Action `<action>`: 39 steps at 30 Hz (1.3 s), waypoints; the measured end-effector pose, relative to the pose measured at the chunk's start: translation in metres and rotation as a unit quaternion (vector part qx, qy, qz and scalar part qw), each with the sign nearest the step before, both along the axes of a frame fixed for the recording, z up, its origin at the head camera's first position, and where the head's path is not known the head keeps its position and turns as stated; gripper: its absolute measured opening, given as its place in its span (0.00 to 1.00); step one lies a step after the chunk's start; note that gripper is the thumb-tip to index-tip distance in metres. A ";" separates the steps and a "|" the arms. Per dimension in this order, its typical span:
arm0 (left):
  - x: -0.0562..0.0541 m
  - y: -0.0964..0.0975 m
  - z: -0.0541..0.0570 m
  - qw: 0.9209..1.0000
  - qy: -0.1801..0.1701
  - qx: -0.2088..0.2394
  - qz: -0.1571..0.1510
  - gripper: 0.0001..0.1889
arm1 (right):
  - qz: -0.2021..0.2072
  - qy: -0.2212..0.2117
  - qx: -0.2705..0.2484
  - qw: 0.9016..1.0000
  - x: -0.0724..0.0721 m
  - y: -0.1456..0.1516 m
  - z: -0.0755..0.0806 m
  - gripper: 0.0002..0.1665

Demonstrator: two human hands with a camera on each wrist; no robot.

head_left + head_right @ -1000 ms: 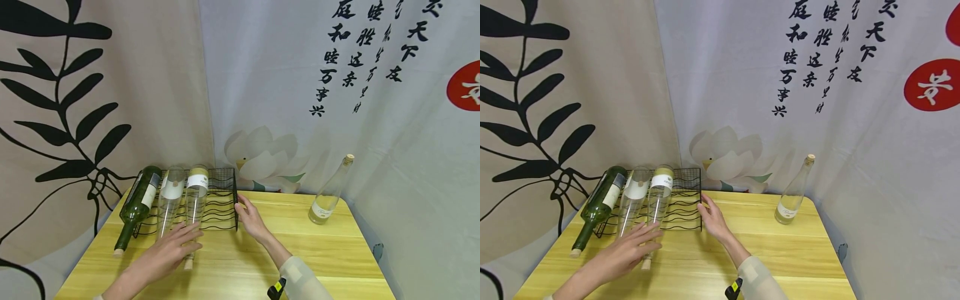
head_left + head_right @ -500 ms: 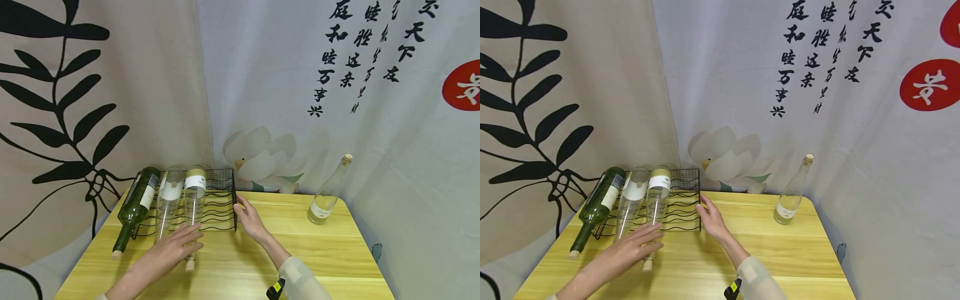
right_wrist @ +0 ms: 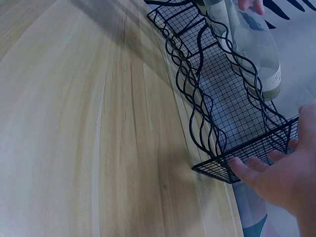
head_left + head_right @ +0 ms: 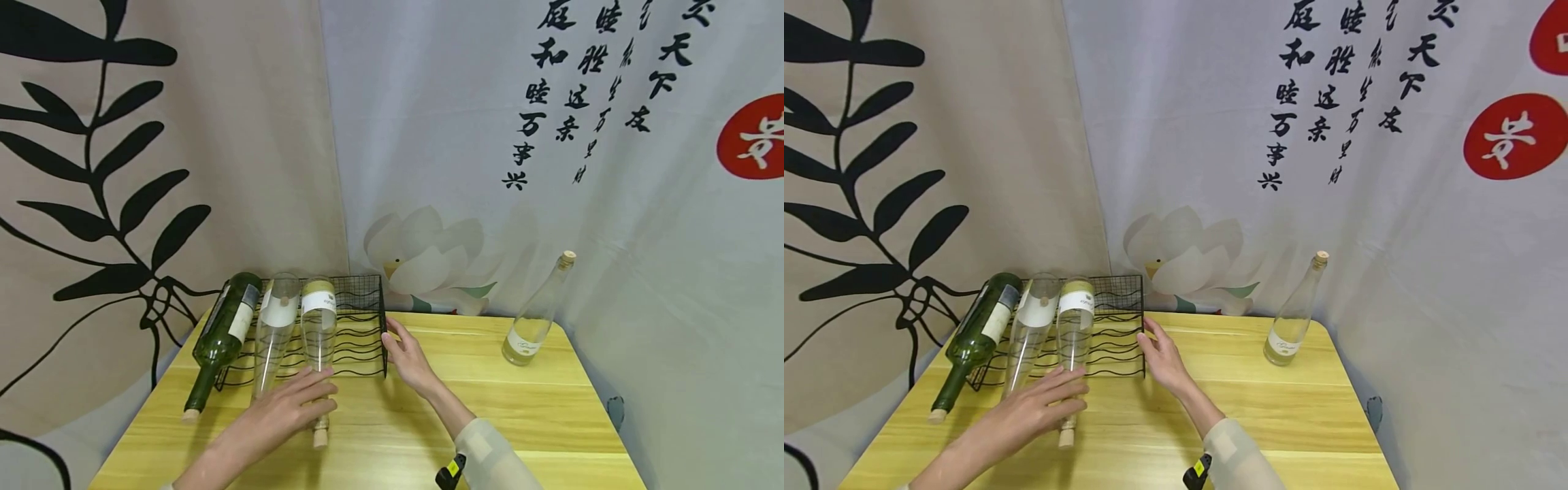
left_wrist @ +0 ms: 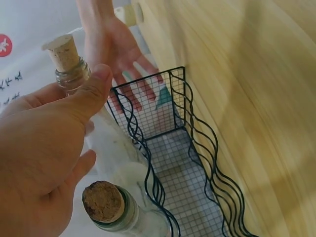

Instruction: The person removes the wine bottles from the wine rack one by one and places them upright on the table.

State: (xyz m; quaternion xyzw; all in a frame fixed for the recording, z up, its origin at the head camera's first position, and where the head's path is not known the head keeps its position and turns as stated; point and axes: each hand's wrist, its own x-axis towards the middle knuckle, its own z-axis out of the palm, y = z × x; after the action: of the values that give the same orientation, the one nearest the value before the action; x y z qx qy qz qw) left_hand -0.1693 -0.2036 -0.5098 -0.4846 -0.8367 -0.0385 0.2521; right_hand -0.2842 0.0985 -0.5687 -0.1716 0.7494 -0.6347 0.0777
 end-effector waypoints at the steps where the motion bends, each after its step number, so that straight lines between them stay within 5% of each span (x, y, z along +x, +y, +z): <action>1: 0.001 0.001 0.000 1.000 0.000 0.004 -0.003 0.31 | 0.000 0.001 0.001 1.000 0.000 0.000 0.000 0.38; 22: 0.010 0.006 0.016 0.995 -0.017 0.094 -0.037 0.38 | -0.003 0.002 0.004 1.000 0.002 0.000 -0.002 0.41; 39: 0.007 -0.003 0.034 0.977 -0.110 0.179 -0.035 0.46 | -0.008 0.007 0.005 1.000 0.001 -0.001 -0.002 0.40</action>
State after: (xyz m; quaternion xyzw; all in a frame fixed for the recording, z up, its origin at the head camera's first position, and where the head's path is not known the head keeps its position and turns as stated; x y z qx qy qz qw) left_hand -0.1626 -0.2067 -0.4757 -0.4532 -0.8216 -0.2496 0.2393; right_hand -0.2831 0.0978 -0.5705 -0.1694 0.7547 -0.6301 0.0685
